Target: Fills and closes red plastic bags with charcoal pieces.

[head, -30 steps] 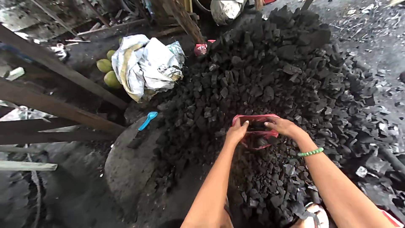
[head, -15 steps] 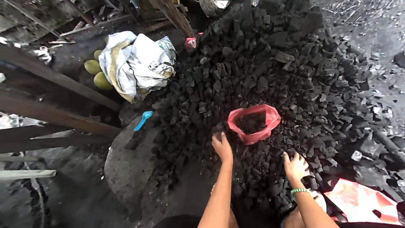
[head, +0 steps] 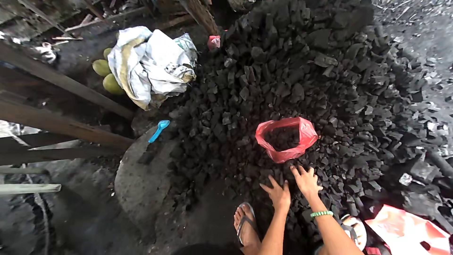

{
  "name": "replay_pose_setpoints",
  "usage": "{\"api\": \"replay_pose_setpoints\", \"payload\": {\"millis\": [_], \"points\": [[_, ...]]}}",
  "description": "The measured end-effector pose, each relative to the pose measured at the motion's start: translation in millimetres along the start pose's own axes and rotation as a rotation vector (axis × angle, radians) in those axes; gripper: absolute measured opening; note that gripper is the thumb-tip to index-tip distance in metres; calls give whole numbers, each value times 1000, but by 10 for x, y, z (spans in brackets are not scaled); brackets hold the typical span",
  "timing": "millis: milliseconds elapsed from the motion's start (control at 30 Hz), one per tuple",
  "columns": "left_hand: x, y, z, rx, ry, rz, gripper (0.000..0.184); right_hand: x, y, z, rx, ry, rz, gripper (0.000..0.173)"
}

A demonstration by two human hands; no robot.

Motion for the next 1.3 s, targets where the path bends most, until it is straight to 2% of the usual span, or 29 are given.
{"api": "replay_pose_setpoints", "payload": {"millis": [100, 200, 267, 333, 400, 467, 600, 800, 933, 1033, 1167, 1233, 1300], "points": [[-83, -76, -130, -2, -48, -239, 88, 9, 115, -9, 111, -92, -30, 63], [6, -169, -131, -37, -54, -499, 97, 56, 146, 48, 128, -91, 43, 71], [99, -330, -81, 54, 7, -702, 91, 86, 98, 104, 70, -53, 103, 75], [139, -510, -8, 232, 69, -813, 81, 43, -7, 97, 2, -55, 72, 81], [112, -597, 87, 333, 49, -850, 72, -90, -114, 55, -11, -67, 47, 83], [75, -598, 161, 350, -32, -862, 68, -257, -155, -37, -14, -98, 79, 81], [30, -547, 130, 356, -95, -847, 71, -375, -113, -129, 35, -120, 156, 76], [16, -351, -50, 305, -204, -966, 59, -547, -133, -206, 135, -292, 571, 59], [176, -326, -108, 235, -172, -979, 52, -571, -210, -349, 183, -363, 714, 54], [393, -69, -241, 125, -85, -1028, 51, -329, -459, -482, 286, -357, 713, 58], [823, 613, -562, -106, -22, -1137, 46, 382, -1001, -762, 565, -250, 701, 55], [1005, 1040, -721, -223, -72, -1184, 46, 802, -1246, -899, 735, -125, 667, 59], [1093, 1454, -784, -305, -185, -1156, 49, 1146, -1439, -923, 829, -29, 644, 64]]}}
Point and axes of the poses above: each hand's wrist, its own z-axis towards the middle knuckle, its own x-axis out of the back of the hand, y = z × x, the point moved 10 cm from there along z, towards the middle knuckle, and after that the axes turned 4 degrees about x, right-handed, at the moved point
